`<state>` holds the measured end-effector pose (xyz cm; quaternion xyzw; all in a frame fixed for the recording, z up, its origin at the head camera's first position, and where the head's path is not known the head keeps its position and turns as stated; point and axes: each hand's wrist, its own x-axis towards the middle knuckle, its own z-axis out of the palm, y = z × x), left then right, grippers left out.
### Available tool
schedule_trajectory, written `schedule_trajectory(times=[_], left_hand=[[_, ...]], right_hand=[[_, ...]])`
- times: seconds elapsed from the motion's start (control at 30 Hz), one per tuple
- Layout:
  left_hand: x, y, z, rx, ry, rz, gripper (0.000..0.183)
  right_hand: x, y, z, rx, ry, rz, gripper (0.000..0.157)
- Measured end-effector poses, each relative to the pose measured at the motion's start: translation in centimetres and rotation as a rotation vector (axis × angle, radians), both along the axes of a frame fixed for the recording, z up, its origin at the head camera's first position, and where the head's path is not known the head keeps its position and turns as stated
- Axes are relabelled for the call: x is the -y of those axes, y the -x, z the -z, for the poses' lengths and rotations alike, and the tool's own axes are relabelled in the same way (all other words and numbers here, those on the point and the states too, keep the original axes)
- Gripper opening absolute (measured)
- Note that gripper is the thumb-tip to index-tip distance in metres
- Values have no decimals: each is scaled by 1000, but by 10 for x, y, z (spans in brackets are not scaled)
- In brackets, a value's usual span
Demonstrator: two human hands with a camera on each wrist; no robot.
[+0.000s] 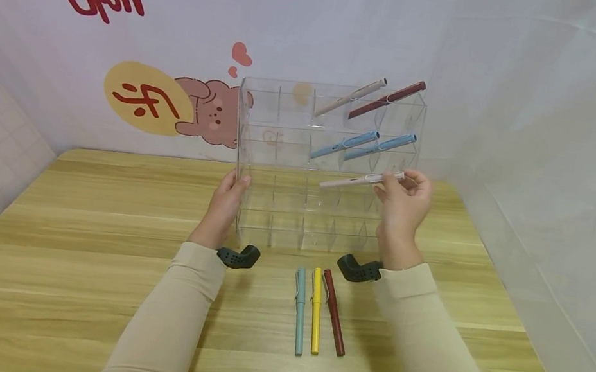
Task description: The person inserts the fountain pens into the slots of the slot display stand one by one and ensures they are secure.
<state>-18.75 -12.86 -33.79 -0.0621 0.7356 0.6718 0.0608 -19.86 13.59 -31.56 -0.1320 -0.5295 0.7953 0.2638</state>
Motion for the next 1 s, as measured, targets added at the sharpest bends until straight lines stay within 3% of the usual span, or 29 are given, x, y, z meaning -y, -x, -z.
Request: schedule_trajectory(times=[0.27,0.4,0.53,0.8,1.0], left_hand=[[6,17,26,-19,-16,-14,53],[7,19,32,-33,-8,-17,55],[6,17,28,-20,-19,-13,55],[0,1,2,-8,-16,2,53],[-1,-3,-2,-11,-16,4,53]], right_hand=[[13,2,12,-23,-78,-17,25],[18,3,18,-21,-109,-31,25],[22,5,22,-14,-130,-32,24],[26,7,28,-14,-152,-25,25],[27,5,30,-10,-191,-40,25]])
